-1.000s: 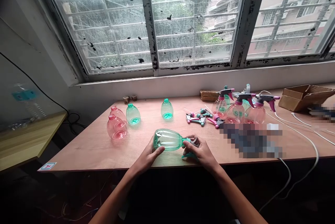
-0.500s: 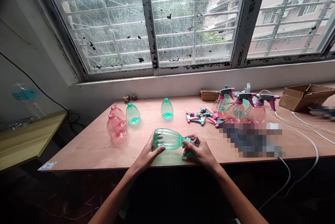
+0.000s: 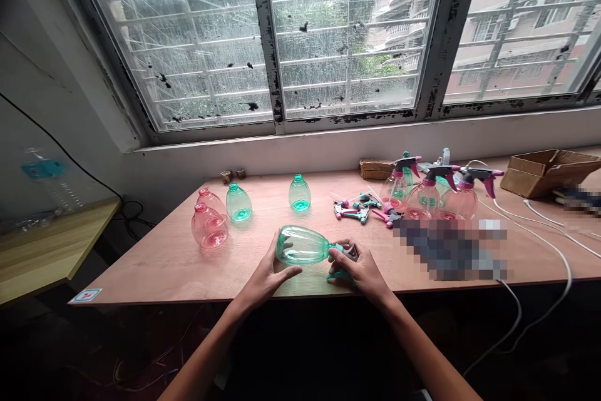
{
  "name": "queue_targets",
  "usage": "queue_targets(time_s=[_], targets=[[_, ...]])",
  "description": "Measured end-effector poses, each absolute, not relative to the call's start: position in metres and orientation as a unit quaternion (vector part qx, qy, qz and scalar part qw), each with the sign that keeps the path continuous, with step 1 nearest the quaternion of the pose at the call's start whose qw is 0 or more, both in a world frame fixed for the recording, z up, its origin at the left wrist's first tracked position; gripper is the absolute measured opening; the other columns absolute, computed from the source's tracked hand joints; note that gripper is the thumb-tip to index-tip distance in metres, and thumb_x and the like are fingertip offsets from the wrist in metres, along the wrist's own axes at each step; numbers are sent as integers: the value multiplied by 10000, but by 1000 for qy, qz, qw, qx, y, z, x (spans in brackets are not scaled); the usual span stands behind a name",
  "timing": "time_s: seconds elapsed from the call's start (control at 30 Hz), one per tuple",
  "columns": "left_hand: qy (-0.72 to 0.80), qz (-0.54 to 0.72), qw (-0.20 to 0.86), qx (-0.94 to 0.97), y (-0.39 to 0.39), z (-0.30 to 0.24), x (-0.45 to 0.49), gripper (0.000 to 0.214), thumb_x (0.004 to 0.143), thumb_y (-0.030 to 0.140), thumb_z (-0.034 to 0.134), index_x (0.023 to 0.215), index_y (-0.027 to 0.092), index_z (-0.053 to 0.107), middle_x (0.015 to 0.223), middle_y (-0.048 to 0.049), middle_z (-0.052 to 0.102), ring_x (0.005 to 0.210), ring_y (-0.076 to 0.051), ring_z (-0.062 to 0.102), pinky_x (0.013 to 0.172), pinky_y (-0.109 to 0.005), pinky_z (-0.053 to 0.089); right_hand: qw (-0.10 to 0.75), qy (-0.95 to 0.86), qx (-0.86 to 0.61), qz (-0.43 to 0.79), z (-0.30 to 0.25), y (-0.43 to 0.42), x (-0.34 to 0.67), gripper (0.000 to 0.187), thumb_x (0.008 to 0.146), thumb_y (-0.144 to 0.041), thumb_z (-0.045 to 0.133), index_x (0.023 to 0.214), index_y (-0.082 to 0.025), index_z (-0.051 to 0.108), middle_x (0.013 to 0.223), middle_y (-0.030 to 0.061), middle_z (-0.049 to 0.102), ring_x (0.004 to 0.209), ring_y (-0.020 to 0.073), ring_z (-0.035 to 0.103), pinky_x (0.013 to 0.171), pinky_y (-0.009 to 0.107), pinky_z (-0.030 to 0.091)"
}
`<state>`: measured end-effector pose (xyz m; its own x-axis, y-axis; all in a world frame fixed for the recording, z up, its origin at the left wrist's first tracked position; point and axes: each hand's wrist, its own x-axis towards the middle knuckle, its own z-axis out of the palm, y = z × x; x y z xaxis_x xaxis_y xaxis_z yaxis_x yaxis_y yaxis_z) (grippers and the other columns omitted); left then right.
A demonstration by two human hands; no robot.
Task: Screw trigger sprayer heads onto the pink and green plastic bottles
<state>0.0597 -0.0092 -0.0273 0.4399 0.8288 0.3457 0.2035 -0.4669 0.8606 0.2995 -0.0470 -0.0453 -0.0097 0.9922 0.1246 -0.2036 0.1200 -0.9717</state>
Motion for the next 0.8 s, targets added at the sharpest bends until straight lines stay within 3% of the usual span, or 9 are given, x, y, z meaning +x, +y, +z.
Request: queue_targets(time_s=[0.1,0.17,0.37,0.47,0.6,0.8], targets=[[341,402,373,763,-10,-24,60,581,894,442,634,1399,194,489,1369,-142,545,1315,-311,475,1133,-477,352,566,-488,-407,526,-46,-47,300,391,810,-463,764,1002,-181,574,705,22,691,648,200,691,627,362,627],[346,402,355,770,-10,-25,60,535,906,438,618,1372,192,520,1369,-143,544,1309,-310,476,1136,-479,346,568,-474,-407,535,-46,-47,300,403,805,-462,770,1018,-188,566,708,17,690,656,203,690,622,370,631],[327,395,384,767,-7,-34,60,908,846,366,711,1558,264,159,1584,-130,305,1434,-325,334,1198,-521,240,582,-448,-411,540,-47,-46,299,430,781,-463,791,1025,-193,561,713,16,686,666,207,690,612,373,634],[330,400,407,751,-7,-32,60,925,822,385,737,1551,235,189,1570,-142,324,1440,-331,318,1202,-512,241,577,-461,-402,542,-46,-47,300,435,766,-470,798,1017,-194,575,713,11,684,665,212,691,621,387,634],[327,399,402,757,-9,-27,60,671,901,425,631,1477,194,376,1427,-155,491,1321,-313,473,1145,-491,350,571,-472,-411,530,-45,-47,301,428,761,-501,790,987,-192,599,712,16,694,648,209,688,596,353,616],[330,391,401,760,-8,-34,58,954,857,377,700,1565,326,62,1564,-122,329,1359,-301,451,1135,-492,362,580,-483,-421,502,-46,-44,303,446,772,-525,771,980,-176,588,708,48,720,649,227,701,631,355,589]])
